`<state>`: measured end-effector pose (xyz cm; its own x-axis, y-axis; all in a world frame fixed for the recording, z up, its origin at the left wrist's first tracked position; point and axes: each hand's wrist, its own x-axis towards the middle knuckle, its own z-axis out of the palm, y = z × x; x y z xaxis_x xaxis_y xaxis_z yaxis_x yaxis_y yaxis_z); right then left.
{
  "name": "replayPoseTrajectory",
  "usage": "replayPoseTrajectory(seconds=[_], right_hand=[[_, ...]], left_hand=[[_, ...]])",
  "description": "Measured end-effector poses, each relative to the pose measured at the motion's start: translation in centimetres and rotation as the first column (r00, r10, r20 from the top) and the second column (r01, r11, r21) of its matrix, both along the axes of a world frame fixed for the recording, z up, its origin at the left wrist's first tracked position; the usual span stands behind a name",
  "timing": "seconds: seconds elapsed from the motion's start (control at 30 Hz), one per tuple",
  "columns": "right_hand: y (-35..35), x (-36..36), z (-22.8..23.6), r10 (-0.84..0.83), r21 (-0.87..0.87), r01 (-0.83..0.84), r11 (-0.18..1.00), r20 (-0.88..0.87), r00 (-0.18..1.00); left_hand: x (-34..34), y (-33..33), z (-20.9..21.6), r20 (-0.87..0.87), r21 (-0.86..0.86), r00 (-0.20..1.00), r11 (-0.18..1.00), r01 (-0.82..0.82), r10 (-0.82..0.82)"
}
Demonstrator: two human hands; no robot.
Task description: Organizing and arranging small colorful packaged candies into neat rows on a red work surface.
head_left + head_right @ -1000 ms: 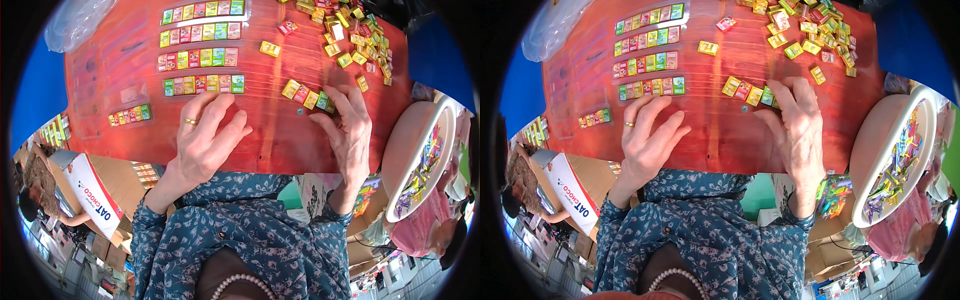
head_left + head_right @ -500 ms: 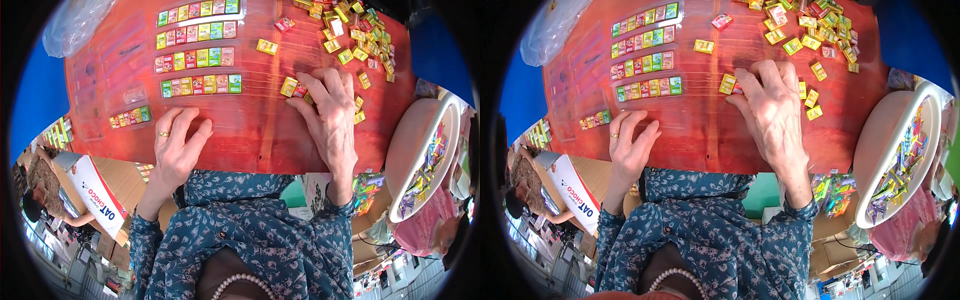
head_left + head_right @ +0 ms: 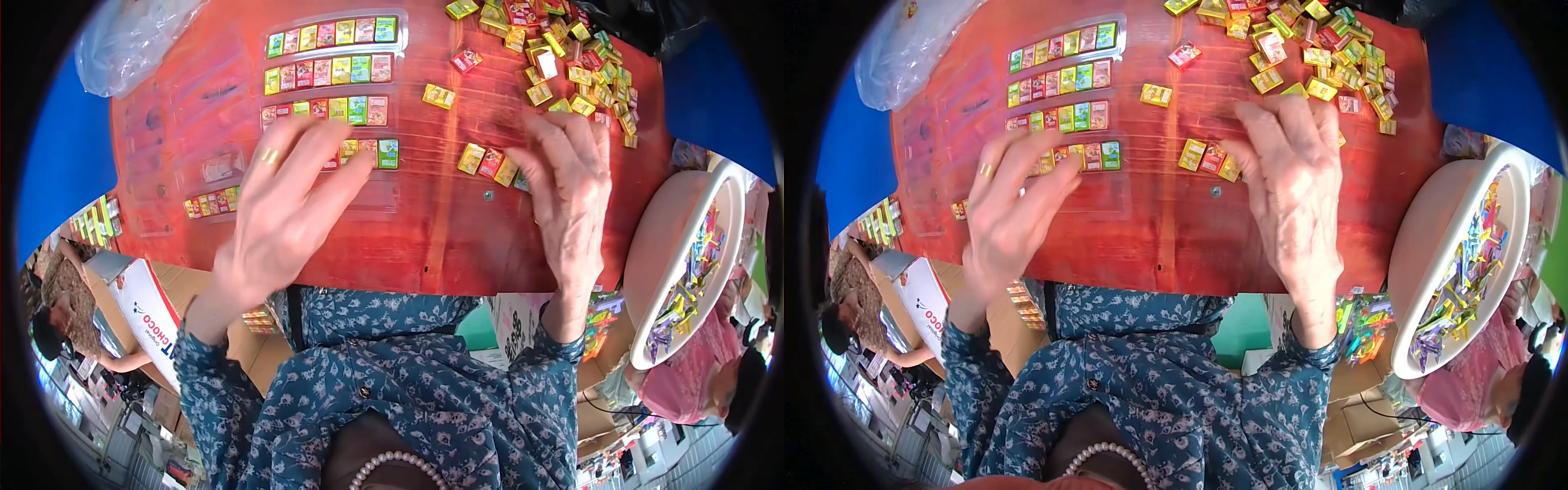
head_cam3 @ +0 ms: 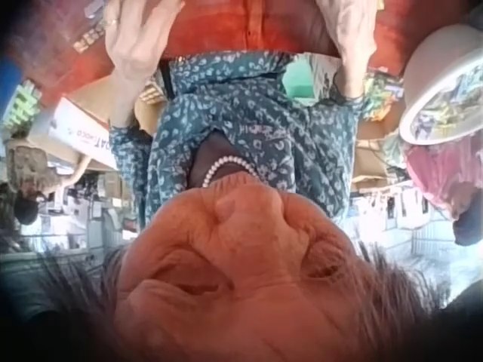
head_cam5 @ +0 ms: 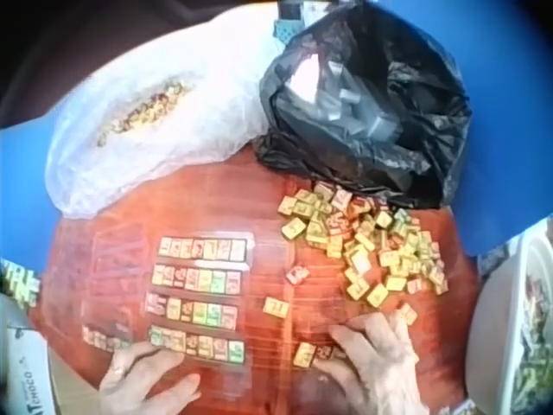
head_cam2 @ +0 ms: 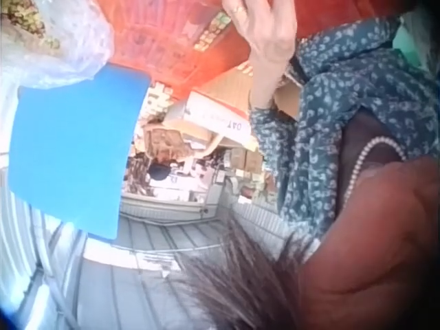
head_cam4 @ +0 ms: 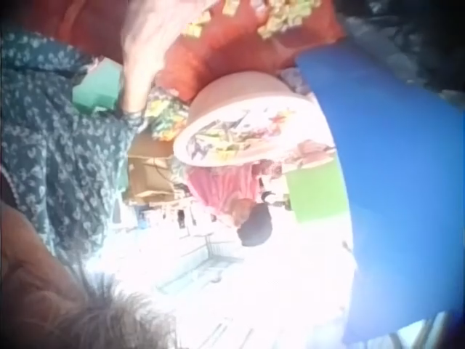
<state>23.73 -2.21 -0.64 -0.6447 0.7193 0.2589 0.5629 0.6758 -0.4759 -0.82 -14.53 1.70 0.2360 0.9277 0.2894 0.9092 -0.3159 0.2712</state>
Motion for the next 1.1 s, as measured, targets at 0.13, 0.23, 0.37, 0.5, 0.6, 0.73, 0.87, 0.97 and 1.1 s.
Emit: replayPoseTrajectory(seconds=[0.13, 0.23, 0.37, 0.5, 0.6, 0.73, 0.87, 0.97, 1.1], right_hand=[[1.2, 0.2, 0.7, -0.025, 0.057, 0.024, 0.998, 0.014, 1.000], [1.2, 0.6, 0.7, -0.056, 0.037, 0.055, 0.998, 0.033, 0.998], [0.9, 1.1, 0.7, -0.073, -0.007, 0.073, 0.997, 0.046, 0.996], [0.8, 2.1, 0.3, -0.105, 0.008, 0.105, 0.994, 0.051, 0.993], [0.9, 2.3, 0.1, -0.138, -0.005, 0.138, 0.990, 0.034, 0.990], [1.2, 2.1, 0.1, -0.151, -0.009, 0.151, 0.988, 0.009, 0.988], [1.4, 2.2, 0.1, -0.159, 0.024, 0.159, 0.987, 0.002, 0.987], [1.5, 2.3, 0.0, -0.165, 0.020, 0.164, 0.986, 0.016, 0.986], [1.3, 2.3, -0.3, -0.172, 0.007, 0.172, 0.985, 0.009, 0.985]], left_hand=[[0.4, 5.7, -1.4, -0.004, 0.063, 0.993, 0.991, 0.119, -0.119], [1.6, 8.1, -2.8, 0.024, 0.062, 0.975, 0.973, 0.220, -0.222], [2.5, 8.7, -3.9, -0.041, -0.152, 0.973, 0.964, 0.219, -0.227], [2.8, 9.0, -4.4, -0.005, -0.101, 0.981, 0.976, 0.191, -0.193], [3.0, 9.5, -4.5, 0.101, -0.126, 0.983, 0.979, 0.163, -0.151], [4.0, 11.5, -5.9, 0.092, -0.037, 0.986, 0.989, 0.145, -0.141], [5.9, 12.9, -5.4, 0.159, 0.162, 0.977, 0.980, 0.113, -0.139], [6.5, 15.3, -5.1, -0.036, 0.311, 0.966, 0.916, 0.254, -0.256], [7.2, 15.8, -5.8, -0.567, 0.449, 0.823, 0.828, 0.335, -0.026]])
